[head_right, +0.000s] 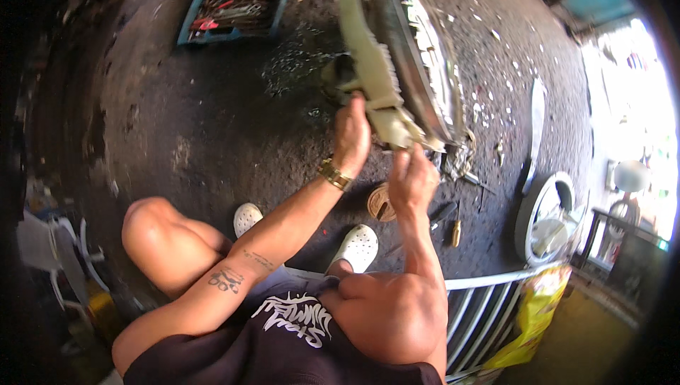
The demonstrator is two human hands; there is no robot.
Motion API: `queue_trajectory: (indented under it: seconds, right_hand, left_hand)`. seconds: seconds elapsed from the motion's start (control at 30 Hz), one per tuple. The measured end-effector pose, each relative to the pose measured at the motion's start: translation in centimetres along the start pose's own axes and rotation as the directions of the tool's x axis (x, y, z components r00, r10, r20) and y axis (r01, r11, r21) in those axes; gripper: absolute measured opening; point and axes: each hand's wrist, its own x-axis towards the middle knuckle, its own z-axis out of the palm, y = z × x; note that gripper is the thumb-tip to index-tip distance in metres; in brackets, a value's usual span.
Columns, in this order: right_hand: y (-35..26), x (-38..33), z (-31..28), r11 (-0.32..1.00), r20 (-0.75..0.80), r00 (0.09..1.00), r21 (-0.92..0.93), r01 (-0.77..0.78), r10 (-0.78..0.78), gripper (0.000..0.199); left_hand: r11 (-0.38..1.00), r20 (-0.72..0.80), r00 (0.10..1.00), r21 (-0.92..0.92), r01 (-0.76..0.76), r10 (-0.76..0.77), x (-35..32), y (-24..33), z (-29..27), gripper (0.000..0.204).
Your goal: The person assembles a mechanical part by placing a circular component onto a larger housing, then flips the assembly to inspect and adjust it. They handle the parts by hand, turning them over and aligning components on the floor.
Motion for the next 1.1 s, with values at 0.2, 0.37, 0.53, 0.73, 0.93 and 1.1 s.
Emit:
queue_trajectory:
  seconds: [0.2,0.37,0.53,0.73,0.93,1.1]
  right_hand:
    - [2.2,2.7,-5.9,0.96,-0.016,1.0,-0.28,-0.018,0.014,0.038]
    - [5.1,2.0,-7.7,0.97,0.077,0.994,-0.234,-0.063,0.083,0.033]
    - [9.1,-0.7,-6.7,0.952,0.013,0.995,-0.292,-0.095,0.103,0.033]
    - [12.2,-3.2,-6.2,0.954,0.063,0.956,0.076,-0.291,0.287,0.032]
    - [12.6,-4.4,-5.1,0.903,0.018,0.941,0.273,-0.331,0.339,0.032]
    - [12.8,-8.3,-2.8,0.848,0.063,0.926,0.382,-0.367,0.372,0.03]
  left_hand:
    - [0.99,-0.012,0.994,-0.093,0.108,-0.11,-2.2,1.9,6.6,0.077]
    - [0.947,-0.003,0.975,-0.241,0.213,-0.22,-4.9,0.5,9.1,0.074]
    - [0.965,0.175,0.981,-0.229,0.126,-0.087,-6.7,-1.8,7.7,0.069]
    - [0.87,0.413,0.862,0.259,-0.419,0.292,-8.0,-6.8,2.7,0.051]
    - [0.888,0.45,0.887,0.443,-0.124,-0.101,-8.5,-11.7,-2.8,0.042]
    - [0.877,0.205,0.956,0.472,0.091,-0.21,-5.0,-13.1,-5.8,0.035]
